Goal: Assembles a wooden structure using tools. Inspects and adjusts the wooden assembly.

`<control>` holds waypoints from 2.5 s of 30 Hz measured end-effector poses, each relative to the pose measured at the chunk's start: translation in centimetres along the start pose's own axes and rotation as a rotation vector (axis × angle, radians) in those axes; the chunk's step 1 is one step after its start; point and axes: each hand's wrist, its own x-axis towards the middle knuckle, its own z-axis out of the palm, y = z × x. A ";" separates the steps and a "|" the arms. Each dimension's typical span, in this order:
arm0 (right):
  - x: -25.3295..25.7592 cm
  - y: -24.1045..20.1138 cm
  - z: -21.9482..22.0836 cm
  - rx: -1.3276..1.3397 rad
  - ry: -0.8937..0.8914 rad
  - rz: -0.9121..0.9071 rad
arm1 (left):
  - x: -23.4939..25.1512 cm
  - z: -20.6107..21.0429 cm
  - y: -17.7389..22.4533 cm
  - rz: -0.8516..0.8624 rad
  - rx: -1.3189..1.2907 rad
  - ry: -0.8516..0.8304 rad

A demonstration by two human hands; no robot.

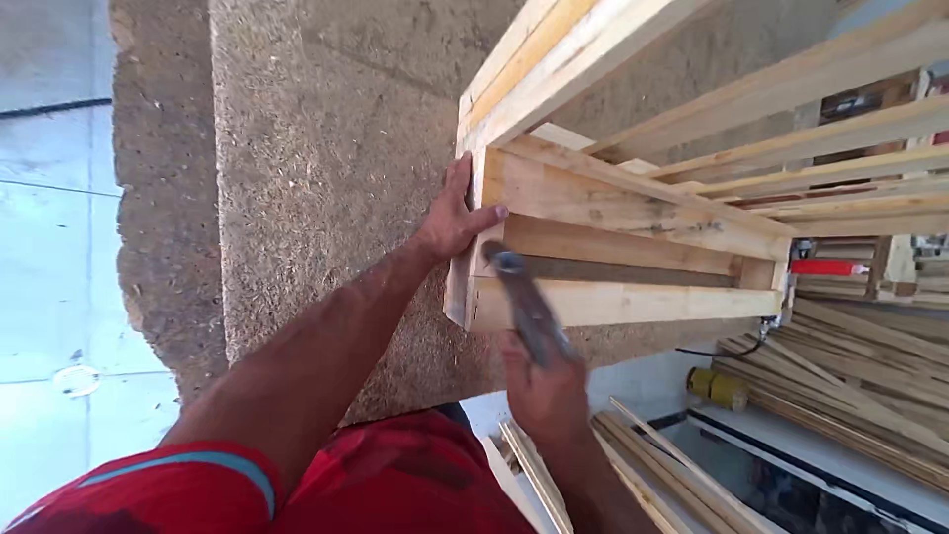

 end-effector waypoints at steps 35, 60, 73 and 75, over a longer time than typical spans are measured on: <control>8.0 -0.2 -2.9 0.314 0.149 -0.064 | -9.3 1.8 -0.8 -0.165 0.021 -0.022; 11.7 0.8 -3.8 -0.276 -0.131 -0.023 | -8.4 2.3 -1.5 -0.046 0.160 0.042; 10.1 1.3 -4.6 0.091 0.194 -0.246 | -9.1 2.1 -1.4 -0.080 0.195 0.020; 9.5 3.6 -1.6 -0.044 0.028 -0.100 | -8.4 1.8 -1.5 -0.068 0.197 0.024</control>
